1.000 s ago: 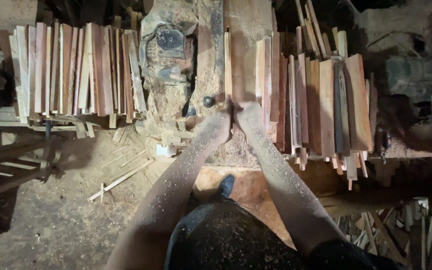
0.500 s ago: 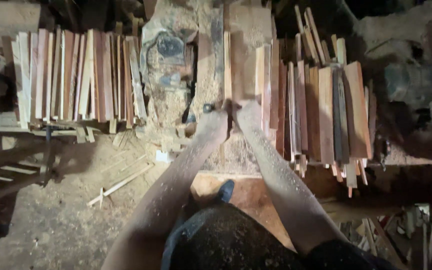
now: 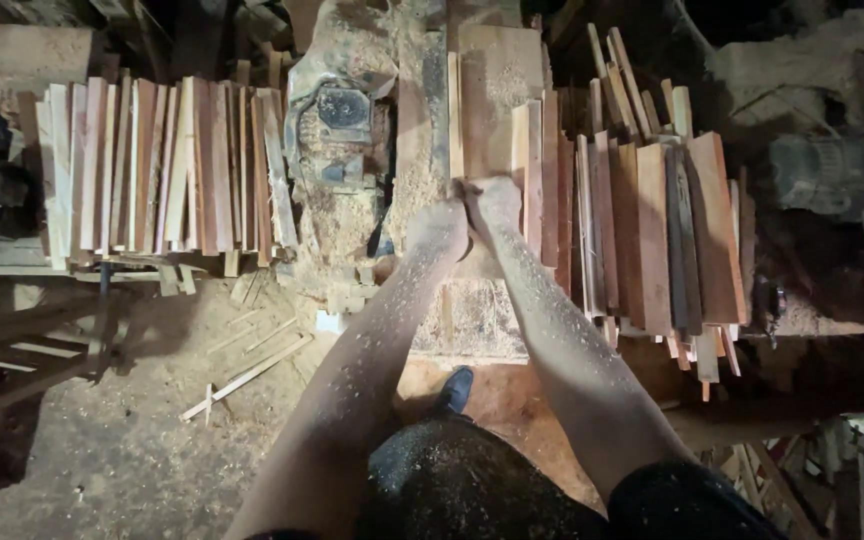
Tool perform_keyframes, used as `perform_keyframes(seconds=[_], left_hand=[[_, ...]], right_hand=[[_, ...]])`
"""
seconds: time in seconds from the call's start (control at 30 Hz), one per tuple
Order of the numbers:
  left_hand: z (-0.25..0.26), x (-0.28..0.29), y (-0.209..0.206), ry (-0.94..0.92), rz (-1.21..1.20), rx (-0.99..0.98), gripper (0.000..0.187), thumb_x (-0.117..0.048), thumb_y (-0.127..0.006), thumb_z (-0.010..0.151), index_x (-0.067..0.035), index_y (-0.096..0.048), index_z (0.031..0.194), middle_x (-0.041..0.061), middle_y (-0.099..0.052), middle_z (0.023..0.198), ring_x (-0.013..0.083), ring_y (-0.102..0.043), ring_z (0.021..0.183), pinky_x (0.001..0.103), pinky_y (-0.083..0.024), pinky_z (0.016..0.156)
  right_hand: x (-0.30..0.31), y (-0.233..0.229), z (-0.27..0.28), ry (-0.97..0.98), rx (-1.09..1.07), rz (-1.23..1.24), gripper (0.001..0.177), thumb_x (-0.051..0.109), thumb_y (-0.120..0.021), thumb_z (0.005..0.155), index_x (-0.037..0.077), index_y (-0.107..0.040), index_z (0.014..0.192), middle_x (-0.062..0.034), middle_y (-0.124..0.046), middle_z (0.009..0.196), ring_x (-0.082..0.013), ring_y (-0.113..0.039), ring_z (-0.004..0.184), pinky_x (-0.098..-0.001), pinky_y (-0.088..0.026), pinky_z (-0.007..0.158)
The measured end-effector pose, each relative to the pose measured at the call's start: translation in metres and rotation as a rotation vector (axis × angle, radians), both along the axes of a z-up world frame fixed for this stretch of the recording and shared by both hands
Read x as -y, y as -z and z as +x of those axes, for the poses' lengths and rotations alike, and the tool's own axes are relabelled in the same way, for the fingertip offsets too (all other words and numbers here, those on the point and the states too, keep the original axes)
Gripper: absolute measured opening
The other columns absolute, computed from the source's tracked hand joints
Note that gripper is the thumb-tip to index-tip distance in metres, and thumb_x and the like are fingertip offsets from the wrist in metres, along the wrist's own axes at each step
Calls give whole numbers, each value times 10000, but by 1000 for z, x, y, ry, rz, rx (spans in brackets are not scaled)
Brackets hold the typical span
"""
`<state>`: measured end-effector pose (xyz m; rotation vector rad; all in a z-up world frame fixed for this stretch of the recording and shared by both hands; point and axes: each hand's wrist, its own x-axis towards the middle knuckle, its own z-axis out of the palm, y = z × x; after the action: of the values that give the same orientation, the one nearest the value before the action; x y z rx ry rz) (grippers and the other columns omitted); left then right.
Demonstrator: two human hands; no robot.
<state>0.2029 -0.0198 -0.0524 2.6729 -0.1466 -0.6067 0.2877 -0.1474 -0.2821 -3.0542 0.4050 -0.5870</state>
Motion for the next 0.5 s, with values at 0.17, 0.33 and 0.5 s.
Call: perform_keyframes(seconds=[0.17, 0.33, 0.5], left_hand=[[-13, -1, -9, 47, 64, 88, 349, -187, -553, 922, -48, -671, 1219, 165, -776, 1054, 373, -743, 1056, 545, -603, 853], [-117, -1, -4, -285, -680, -121, 432, -172, -448, 975, 112, -476, 1299, 290, -624, 1109, 419, -643, 1078, 491, -585, 869], [-184, -25, -22, -371, -542, -312, 469, -320, -564, 895, -78, -507, 1292, 235, -714, 1153, 439, -668, 1126, 588, -533, 1010]], right_hand=[[-10, -93, -38, -119, -205, 519, 414, 621, -584, 894, 272, -806, 869, -53, -754, 833, -264, -769, 882, -428, -627, 777], [11, -127, -167, -711, -476, -549, 173, 209, -496, 1040, 167, -626, 1146, -49, -651, 876, -118, -582, 633, -230, -570, 580], [18, -224, -255, -548, -436, 712, 401, 350, -682, 936, 235, -586, 564, 36, -693, 511, -169, -757, 596, -271, -577, 818]])
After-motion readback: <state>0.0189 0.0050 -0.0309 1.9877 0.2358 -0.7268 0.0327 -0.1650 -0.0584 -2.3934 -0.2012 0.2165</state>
